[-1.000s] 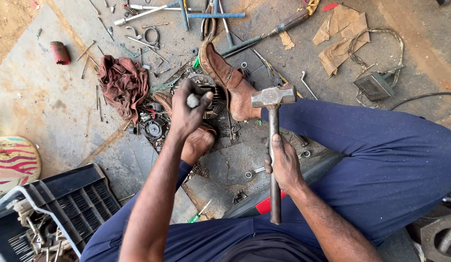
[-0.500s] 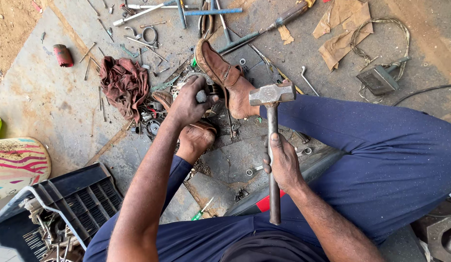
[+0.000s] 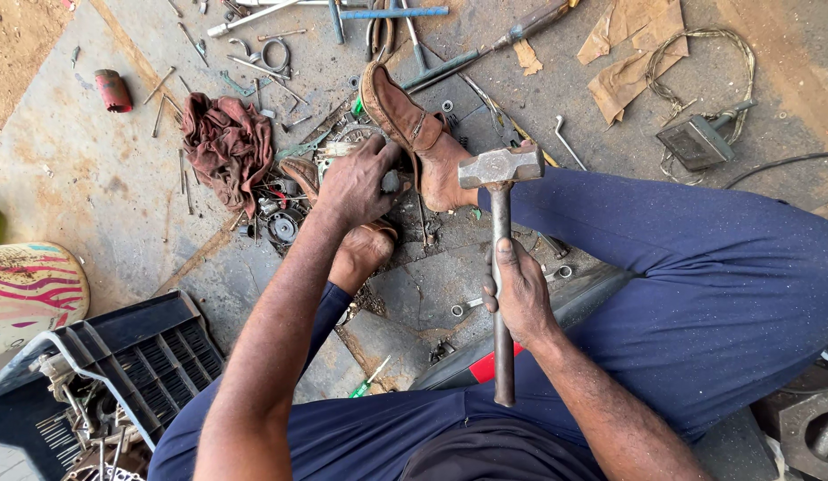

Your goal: The person sits cross-legged on the floor and uses a hammer and a metal punch to strike a metal engine cylinder block. They repeatedly reposition the punch and strike it to work on the internal components of the cylinder.

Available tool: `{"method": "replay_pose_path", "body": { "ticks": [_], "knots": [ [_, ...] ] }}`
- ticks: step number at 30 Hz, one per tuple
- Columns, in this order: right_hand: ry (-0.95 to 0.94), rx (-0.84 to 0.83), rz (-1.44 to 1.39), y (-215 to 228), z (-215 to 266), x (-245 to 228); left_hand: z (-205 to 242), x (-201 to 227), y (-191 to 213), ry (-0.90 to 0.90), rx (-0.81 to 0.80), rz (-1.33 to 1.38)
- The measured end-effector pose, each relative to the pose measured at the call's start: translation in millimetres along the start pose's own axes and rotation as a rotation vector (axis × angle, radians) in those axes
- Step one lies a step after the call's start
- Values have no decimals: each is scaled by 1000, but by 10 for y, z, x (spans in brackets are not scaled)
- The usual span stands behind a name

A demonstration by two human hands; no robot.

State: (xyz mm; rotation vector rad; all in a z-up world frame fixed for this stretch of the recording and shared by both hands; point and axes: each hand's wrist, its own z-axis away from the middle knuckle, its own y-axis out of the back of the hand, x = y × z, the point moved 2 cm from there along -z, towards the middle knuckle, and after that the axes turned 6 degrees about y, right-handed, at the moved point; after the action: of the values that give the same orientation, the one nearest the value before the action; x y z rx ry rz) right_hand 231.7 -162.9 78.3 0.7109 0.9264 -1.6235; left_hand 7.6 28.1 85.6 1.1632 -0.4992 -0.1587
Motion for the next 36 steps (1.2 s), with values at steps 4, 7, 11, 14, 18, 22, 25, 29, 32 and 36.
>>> {"method": "replay_pose_path", "body": {
  "ticks": [4, 7, 11, 14, 18, 22, 25, 29, 32, 36],
  "knots": [
    [21, -12, 98, 7, -15, 75, -11, -141, -124, -46, 186, -80],
    [81, -33, 237, -22, -58, 170, -70, -245, -319, -106, 343, -33],
    [253, -49, 477, -134, -154, 224, -136, -377, -501, -100, 427, 21],
    [477, -39, 608, -238, -168, 93, -173, -389, -576, 28, 312, 71],
    [716, 7, 694, -381, -204, -81, -106, -323, -581, 88, 490, -26],
    [632, 20, 824, -503, -323, -91, -97, -359, -653, 100, 533, -18],
    [687, 49, 830, -559, -354, -158, -154, -390, -669, 111, 460, 39],
    [758, 104, 809, -499, -224, -27, -169, -395, -690, 42, 587, -3],
    [796, 109, 939, -466, -406, 122, -176, -411, -701, 107, 451, 61],
    [730, 167, 828, -357, -380, 167, -196, -352, -647, 132, 461, 30]
  ]
}}
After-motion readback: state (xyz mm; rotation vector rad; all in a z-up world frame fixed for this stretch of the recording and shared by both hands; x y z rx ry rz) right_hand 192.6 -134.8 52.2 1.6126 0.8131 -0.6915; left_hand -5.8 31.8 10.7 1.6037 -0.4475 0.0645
